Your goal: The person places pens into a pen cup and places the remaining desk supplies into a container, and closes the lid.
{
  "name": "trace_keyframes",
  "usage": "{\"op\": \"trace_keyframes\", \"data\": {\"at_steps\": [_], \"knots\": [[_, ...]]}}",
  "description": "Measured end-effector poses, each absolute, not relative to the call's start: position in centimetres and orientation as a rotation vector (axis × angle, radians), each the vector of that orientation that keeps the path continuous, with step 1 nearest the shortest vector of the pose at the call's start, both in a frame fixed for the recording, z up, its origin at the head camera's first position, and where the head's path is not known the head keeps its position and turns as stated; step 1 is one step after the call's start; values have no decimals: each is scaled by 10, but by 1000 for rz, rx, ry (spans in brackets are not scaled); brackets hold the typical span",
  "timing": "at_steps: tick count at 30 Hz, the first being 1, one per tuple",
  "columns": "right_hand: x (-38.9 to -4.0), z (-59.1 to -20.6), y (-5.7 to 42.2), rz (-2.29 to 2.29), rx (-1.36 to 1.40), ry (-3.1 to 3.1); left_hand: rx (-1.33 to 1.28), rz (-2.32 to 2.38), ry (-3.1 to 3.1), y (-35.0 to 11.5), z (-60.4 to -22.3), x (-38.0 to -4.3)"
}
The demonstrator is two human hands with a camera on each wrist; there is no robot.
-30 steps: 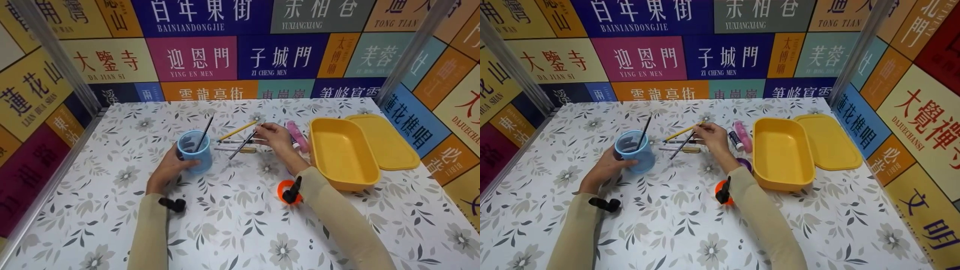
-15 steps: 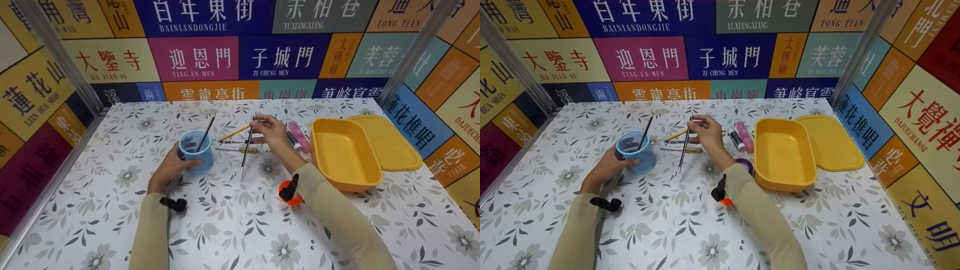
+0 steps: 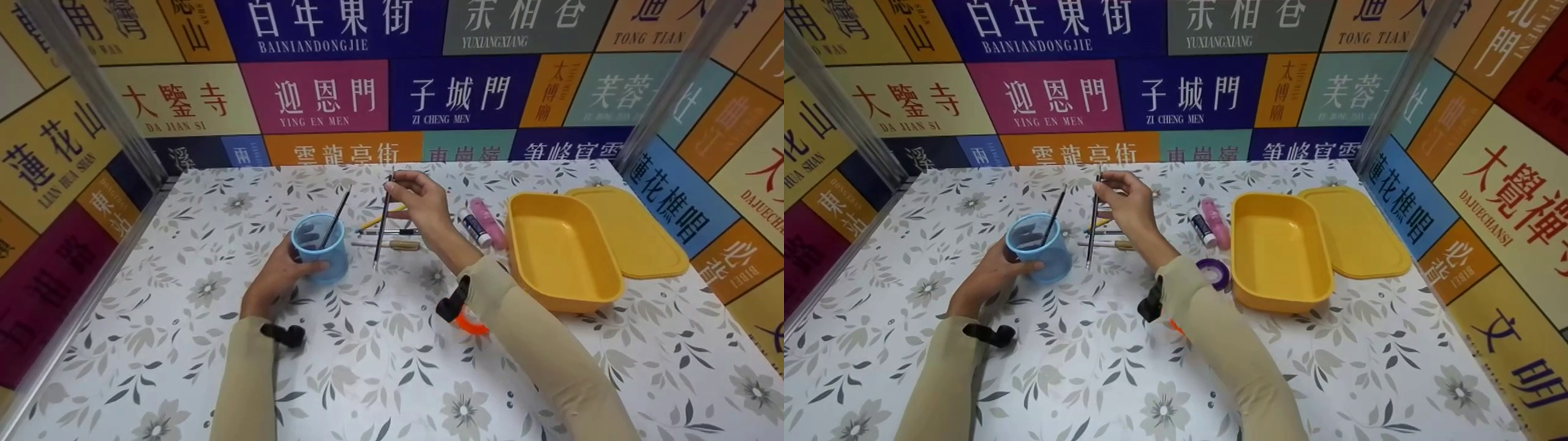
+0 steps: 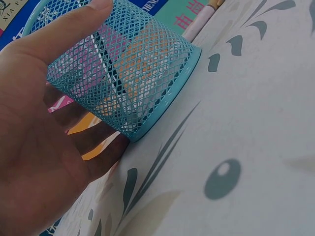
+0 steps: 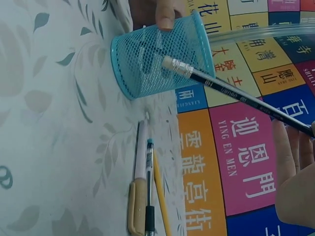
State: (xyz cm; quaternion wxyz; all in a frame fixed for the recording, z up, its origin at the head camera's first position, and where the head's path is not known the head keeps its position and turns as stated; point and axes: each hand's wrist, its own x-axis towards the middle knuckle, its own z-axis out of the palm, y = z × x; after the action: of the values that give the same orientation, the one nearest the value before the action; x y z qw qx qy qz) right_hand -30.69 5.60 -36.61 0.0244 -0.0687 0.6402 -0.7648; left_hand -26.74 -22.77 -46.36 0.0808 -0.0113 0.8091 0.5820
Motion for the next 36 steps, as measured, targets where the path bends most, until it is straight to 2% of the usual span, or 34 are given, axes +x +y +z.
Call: {"op": "trace_keyframes", "data": {"at_steps": [6, 16, 36], "knots": [[-304, -358, 43, -2440, -270, 1922, -14, 1747, 2411, -227, -460, -265], [-305, -353, 27, -2568, -201, 1836, -60, 1755, 2415, -227, -461, -267], [-299, -371, 7, -2906, -197, 1541, -33, 1654, 2496, -228, -462, -267]]}}
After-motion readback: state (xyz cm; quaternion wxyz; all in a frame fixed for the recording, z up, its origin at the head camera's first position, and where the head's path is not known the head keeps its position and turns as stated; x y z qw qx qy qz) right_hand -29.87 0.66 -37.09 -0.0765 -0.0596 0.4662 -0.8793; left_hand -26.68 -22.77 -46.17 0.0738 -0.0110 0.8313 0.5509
